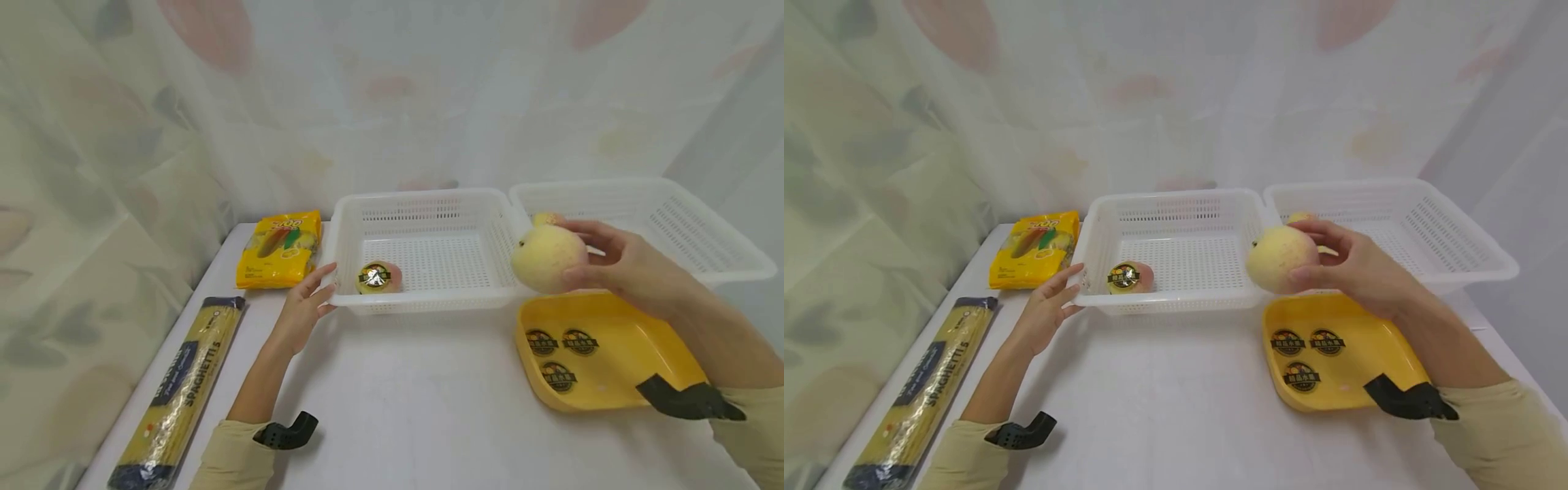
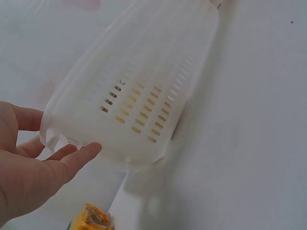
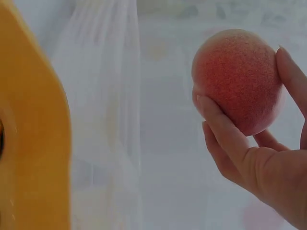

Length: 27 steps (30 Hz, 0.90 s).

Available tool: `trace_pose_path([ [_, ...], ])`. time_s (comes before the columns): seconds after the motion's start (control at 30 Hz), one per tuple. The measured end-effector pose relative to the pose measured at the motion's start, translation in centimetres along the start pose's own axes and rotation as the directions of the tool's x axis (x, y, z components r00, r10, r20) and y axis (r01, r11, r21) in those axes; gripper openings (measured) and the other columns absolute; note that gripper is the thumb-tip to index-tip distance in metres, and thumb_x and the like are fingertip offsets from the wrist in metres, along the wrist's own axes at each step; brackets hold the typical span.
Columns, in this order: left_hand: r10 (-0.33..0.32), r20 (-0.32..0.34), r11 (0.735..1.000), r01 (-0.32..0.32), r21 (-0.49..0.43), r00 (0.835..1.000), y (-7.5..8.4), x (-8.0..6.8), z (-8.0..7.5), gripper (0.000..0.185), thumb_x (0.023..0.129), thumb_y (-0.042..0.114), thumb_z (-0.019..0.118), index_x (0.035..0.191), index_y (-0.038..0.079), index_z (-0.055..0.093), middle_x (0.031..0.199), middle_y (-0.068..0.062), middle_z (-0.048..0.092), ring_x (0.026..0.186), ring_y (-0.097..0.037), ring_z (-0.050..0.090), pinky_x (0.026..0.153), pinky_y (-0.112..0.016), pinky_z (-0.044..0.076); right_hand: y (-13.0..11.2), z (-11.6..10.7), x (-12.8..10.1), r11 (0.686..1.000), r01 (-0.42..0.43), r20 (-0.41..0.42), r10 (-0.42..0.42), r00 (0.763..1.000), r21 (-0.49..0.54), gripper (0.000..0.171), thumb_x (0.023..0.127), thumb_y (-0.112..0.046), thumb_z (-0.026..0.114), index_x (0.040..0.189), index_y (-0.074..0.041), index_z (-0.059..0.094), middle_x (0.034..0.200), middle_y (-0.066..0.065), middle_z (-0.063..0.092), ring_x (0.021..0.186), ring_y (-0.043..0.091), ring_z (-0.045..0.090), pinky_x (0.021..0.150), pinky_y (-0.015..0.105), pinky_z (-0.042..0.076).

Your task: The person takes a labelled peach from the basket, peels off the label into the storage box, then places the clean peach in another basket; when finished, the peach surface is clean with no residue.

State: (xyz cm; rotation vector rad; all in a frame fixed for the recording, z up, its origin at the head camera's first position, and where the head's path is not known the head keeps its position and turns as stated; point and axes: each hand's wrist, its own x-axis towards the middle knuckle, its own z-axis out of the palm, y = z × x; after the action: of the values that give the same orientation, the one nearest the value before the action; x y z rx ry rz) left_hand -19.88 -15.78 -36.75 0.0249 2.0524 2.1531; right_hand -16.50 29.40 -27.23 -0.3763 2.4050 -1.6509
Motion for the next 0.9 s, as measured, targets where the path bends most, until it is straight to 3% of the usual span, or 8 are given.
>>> trace_pose_path([
  [0.17, 0.001, 0.000, 1.000, -0.001, -0.008, 1.000, 0.0, 0.0, 0.0, 0.049, 0.101, 0.007, 0.044, 0.149, 0.008, 0.032, 0.153, -0.010, 0.024, 0.131, -0.034, 0.034, 0.100, -0.034, 0.042, 0.3, -4.1, 2.4, 0.984, -0.051, -0.096, 0.034, 0.995, -0.171, 0.063, 0.093, -0.018, 0.064, 0.147, -0.025, 0.031, 0.130, 0.000, 0.048, 0.106, 0.011, 0.053, 0.080, 0.014, 0.047],
  [0.33, -0.006, 0.005, 1.000, 0.006, -0.010, 1.000, -0.1, 0.1, 0.1, 0.048, 0.102, 0.007, 0.043, 0.148, 0.008, 0.032, 0.152, -0.010, 0.025, 0.129, -0.033, 0.036, 0.100, -0.035, 0.042, 2.1, -8.1, 4.8, 0.989, -0.056, -0.146, 0.035, 0.989, -0.140, 0.063, 0.095, -0.017, 0.061, 0.148, -0.025, 0.029, 0.127, -0.004, 0.044, 0.101, 0.002, 0.055, 0.077, 0.012, 0.047],
  [0.53, -0.013, 0.001, 1.000, 0.013, -0.015, 1.000, 0.0, 0.1, 0.1, 0.048, 0.102, 0.006, 0.043, 0.148, 0.008, 0.032, 0.152, -0.010, 0.025, 0.129, -0.034, 0.036, 0.100, -0.035, 0.042, 4.9, -11.8, 7.2, 0.990, -0.083, -0.133, 0.068, 0.989, -0.117, 0.065, 0.097, -0.018, 0.056, 0.152, -0.019, 0.021, 0.123, -0.008, 0.040, 0.097, -0.002, 0.054, 0.076, 0.014, 0.050],
  [0.73, -0.015, -0.004, 1.000, 0.015, -0.019, 1.000, 0.0, 0.0, 0.0, 0.048, 0.102, 0.006, 0.043, 0.148, 0.008, 0.033, 0.153, -0.009, 0.024, 0.130, -0.034, 0.035, 0.101, -0.035, 0.041, 8.1, -14.0, 8.6, 0.977, -0.201, -0.113, 0.193, 0.975, -0.066, 0.079, 0.097, -0.028, 0.056, 0.154, -0.009, 0.004, 0.118, -0.010, 0.040, 0.091, -0.005, 0.055, 0.078, 0.017, 0.051],
  [0.9, -0.016, 0.001, 1.000, 0.016, -0.022, 1.000, 0.0, -0.1, 0.0, 0.048, 0.101, 0.006, 0.043, 0.148, 0.007, 0.032, 0.153, -0.010, 0.024, 0.131, -0.035, 0.034, 0.101, -0.036, 0.041, 10.6, -15.0, 8.8, 0.956, -0.252, -0.092, 0.241, 0.966, -0.150, 0.085, 0.096, -0.035, 0.056, 0.151, 0.000, 0.002, 0.102, -0.019, 0.048, 0.086, -0.003, 0.056, 0.077, 0.018, 0.051],
])
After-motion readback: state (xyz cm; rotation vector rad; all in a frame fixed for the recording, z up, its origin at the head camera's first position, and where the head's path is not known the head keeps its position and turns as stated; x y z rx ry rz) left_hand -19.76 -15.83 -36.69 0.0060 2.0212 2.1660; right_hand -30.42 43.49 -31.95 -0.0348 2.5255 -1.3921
